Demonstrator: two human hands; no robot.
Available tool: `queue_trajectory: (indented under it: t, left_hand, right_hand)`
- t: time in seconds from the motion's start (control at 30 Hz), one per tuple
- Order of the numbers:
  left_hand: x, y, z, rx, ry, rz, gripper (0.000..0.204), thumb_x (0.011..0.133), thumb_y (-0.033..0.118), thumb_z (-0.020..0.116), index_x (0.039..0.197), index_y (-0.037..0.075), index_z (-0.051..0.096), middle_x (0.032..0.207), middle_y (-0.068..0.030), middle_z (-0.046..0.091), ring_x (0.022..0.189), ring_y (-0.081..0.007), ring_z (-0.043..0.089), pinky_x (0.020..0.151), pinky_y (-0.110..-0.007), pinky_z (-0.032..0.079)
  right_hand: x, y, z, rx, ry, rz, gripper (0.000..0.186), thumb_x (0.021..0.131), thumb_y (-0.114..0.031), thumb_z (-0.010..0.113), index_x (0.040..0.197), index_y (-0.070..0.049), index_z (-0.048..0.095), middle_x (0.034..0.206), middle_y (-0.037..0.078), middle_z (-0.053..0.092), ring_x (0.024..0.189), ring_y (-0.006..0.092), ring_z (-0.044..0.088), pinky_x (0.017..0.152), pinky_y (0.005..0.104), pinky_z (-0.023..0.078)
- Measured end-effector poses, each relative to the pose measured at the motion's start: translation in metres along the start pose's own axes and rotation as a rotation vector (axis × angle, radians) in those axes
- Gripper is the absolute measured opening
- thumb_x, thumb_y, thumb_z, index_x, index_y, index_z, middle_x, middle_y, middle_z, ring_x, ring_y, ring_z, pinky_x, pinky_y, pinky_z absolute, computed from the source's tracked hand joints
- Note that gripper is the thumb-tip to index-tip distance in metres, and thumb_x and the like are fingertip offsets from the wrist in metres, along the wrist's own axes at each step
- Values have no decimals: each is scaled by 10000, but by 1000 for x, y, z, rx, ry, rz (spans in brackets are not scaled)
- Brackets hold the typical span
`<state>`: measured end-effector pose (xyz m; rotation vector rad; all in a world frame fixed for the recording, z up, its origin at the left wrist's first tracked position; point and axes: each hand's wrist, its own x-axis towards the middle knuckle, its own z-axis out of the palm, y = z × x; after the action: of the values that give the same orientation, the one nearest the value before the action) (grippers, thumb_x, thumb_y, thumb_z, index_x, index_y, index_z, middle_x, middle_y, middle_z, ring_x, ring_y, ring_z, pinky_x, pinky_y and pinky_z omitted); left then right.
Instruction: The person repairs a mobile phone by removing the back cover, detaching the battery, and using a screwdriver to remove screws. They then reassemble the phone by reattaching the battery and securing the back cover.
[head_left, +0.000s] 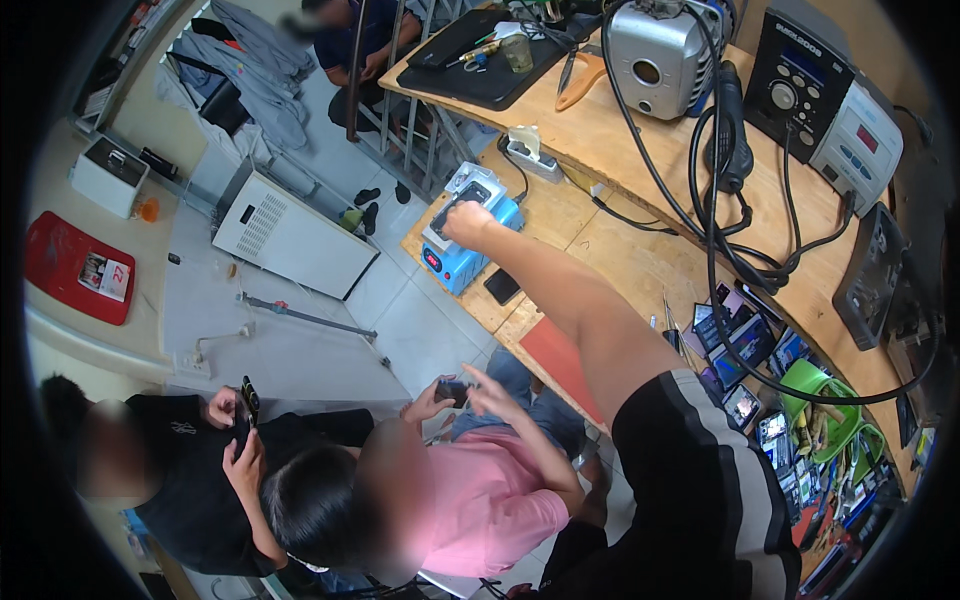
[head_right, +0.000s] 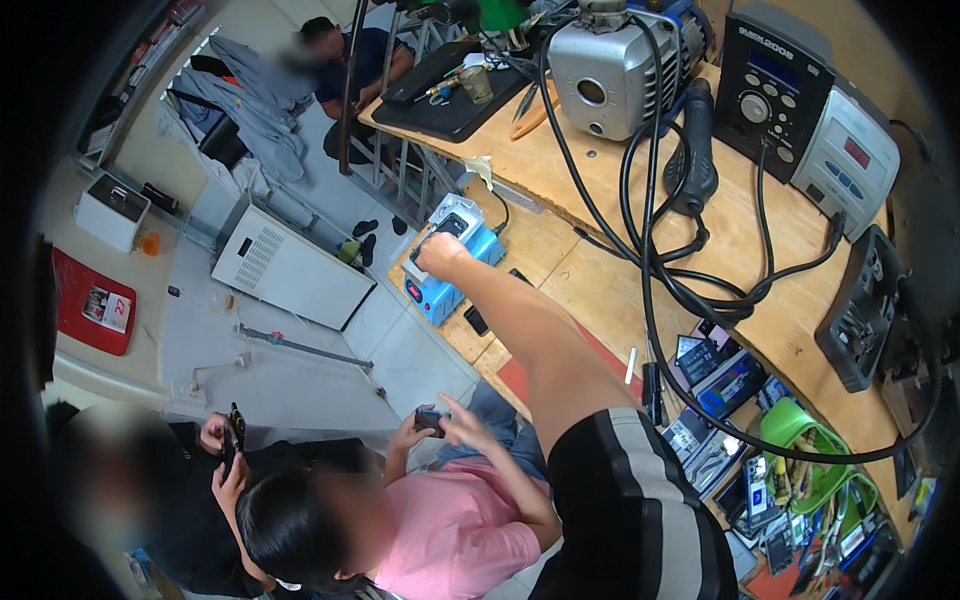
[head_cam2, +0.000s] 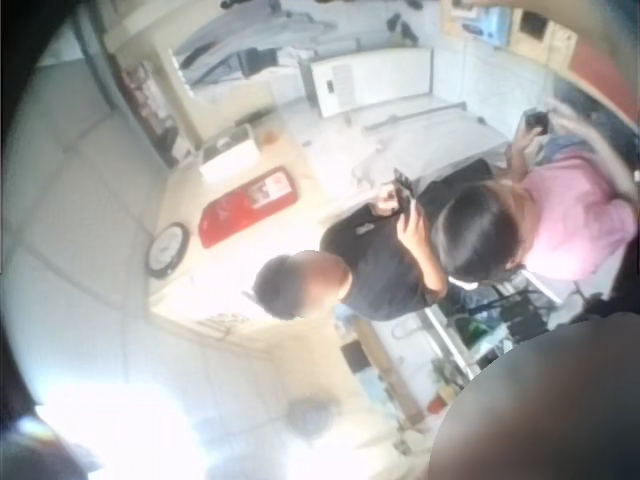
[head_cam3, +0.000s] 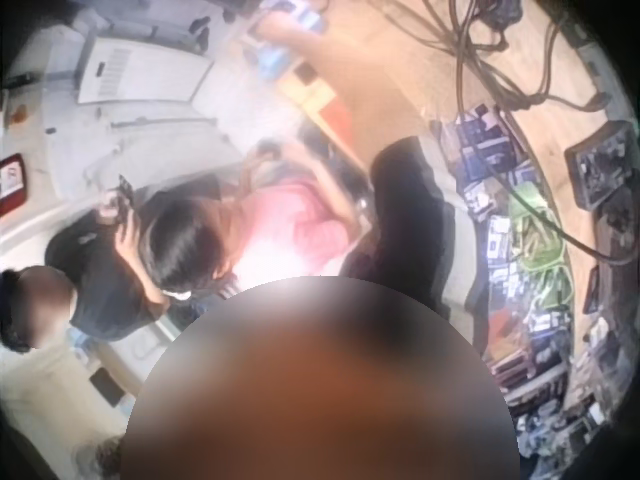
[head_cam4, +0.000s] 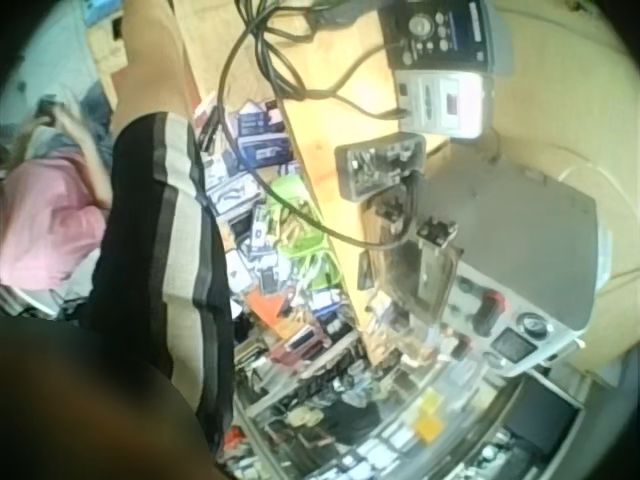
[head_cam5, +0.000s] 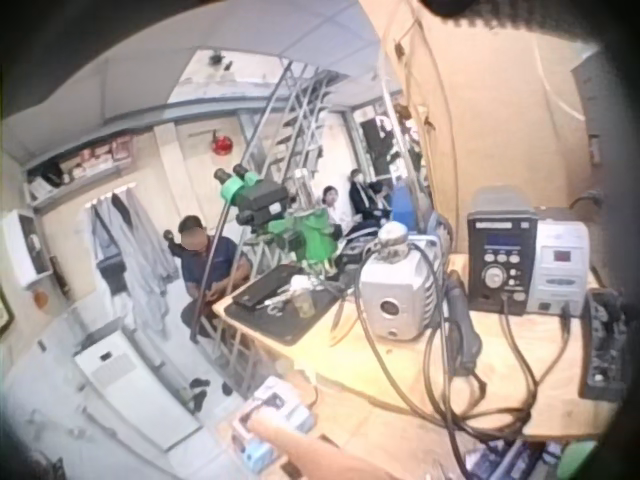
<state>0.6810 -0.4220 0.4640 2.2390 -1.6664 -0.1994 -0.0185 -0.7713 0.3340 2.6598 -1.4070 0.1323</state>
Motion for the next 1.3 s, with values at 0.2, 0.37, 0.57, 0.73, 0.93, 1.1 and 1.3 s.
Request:
queue_trajectory:
  t: [0.2,0.37,0.57,0.73,0.93,1.1,1.3]
  left_hand:
    - [8,7,11,-19,-2,12,238,1002,122,671,1206,26,746,1300,-115,658,1150,-360,669,989,-492,542]
    - [-7,0,13,-15,5,-22,225,1002,129,672,1185,22,746,1265,-119,662,1122,-358,674,972,-492,544]
    - [1,9,23,-26,10,-13,211,1001,137,674,1160,17,745,1224,-125,666,1089,-355,678,951,-492,545]
    - [-1,13,28,-22,14,-10,202,1001,144,676,1138,13,744,1189,-129,669,1061,-353,682,934,-491,547]
    - [-2,19,35,-17,19,-9,194,1000,152,678,1113,8,744,1148,-135,673,1028,-350,687,914,-491,548]
    - [4,27,45,-23,29,-3,191,1000,159,680,1092,4,743,1113,-139,676,1001,-348,691,896,-490,550]
    - [14,40,55,-16,38,20,190,999,167,682,1066,-1,742,1071,-145,680,968,-345,696,876,-490,551]
  right_hand:
    - [12,25,-9,-161,-115,-287,189,1019,-186,702,1066,-126,875,1157,96,856,1133,312,821,890,452,665]
    - [14,15,-40,-252,-196,-420,185,1020,-174,716,1135,-125,852,1202,86,851,1173,319,811,935,460,668]
    - [17,22,-22,-303,-163,-423,169,1004,-155,735,1121,-133,854,1210,83,852,1141,310,820,904,445,667]
    - [19,25,-7,-272,-106,-409,148,1000,-151,736,1088,-152,855,1183,70,854,1114,304,823,876,436,663]
    - [18,26,-10,-263,-60,-387,134,999,-163,728,1047,-168,852,1124,63,854,1073,305,830,838,440,665]
    - [14,27,-17,-139,-109,-228,160,980,-208,745,1076,-144,856,1122,86,853,1074,307,828,861,452,669]
    - [34,85,-27,235,-258,79,679,684,-428,1034,1260,-122,844,1362,134,789,1265,353,758,1014,452,639]
